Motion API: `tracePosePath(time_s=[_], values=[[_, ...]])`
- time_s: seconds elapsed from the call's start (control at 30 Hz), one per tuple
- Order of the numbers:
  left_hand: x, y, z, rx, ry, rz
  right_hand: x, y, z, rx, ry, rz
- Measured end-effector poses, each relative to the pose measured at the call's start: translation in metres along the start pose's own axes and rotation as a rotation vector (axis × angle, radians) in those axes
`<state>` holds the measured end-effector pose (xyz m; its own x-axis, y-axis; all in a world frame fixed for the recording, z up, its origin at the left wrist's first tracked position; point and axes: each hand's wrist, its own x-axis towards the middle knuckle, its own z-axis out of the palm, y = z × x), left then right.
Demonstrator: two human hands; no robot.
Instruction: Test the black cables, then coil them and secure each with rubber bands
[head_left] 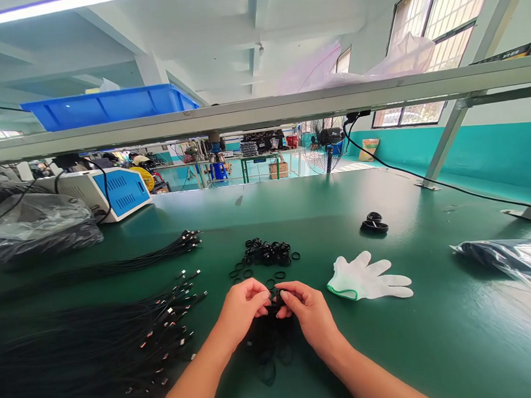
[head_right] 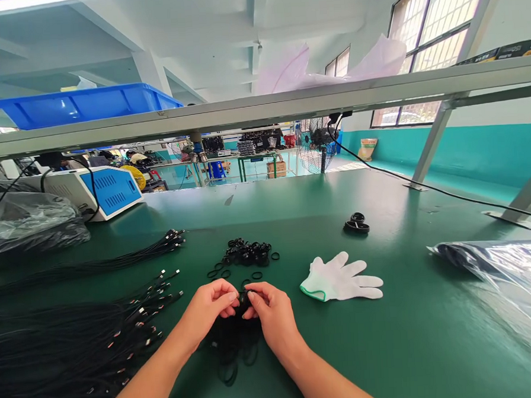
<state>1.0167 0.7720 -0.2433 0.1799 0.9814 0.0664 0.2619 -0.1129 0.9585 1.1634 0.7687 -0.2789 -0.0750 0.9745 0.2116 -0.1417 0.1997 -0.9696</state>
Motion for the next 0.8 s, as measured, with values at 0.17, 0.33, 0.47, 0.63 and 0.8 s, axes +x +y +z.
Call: tracePosePath(time_s=[0.17, 0.33, 0.47, 0.63, 0.8], values=[[-0.008, 0.005, 0.006, 0.119, 0.078, 0.163, -0.001, -0.001, 0.002, 0.084, -0.042, 0.029], [-0.008, 0.004, 0.003, 0.160, 0.139, 0.181, -0.003, -0.003, 0.002, 0.146, -0.047, 0.043], [-0.009, 0.004, -0.002, 0.123, 0.135, 0.147, -0.003, -0.004, 0.000, 0.169, -0.026, 0.036], [-0.014, 0.004, 0.003, 0.124, 0.107, 0.116, -0.006, -0.005, 0.003, 0.217, -0.074, 0.058], [-0.008, 0.003, -0.006, 0.097, 0.118, 0.059, -0.007, -0.008, 0.002, 0.187, -0.036, 0.066]])
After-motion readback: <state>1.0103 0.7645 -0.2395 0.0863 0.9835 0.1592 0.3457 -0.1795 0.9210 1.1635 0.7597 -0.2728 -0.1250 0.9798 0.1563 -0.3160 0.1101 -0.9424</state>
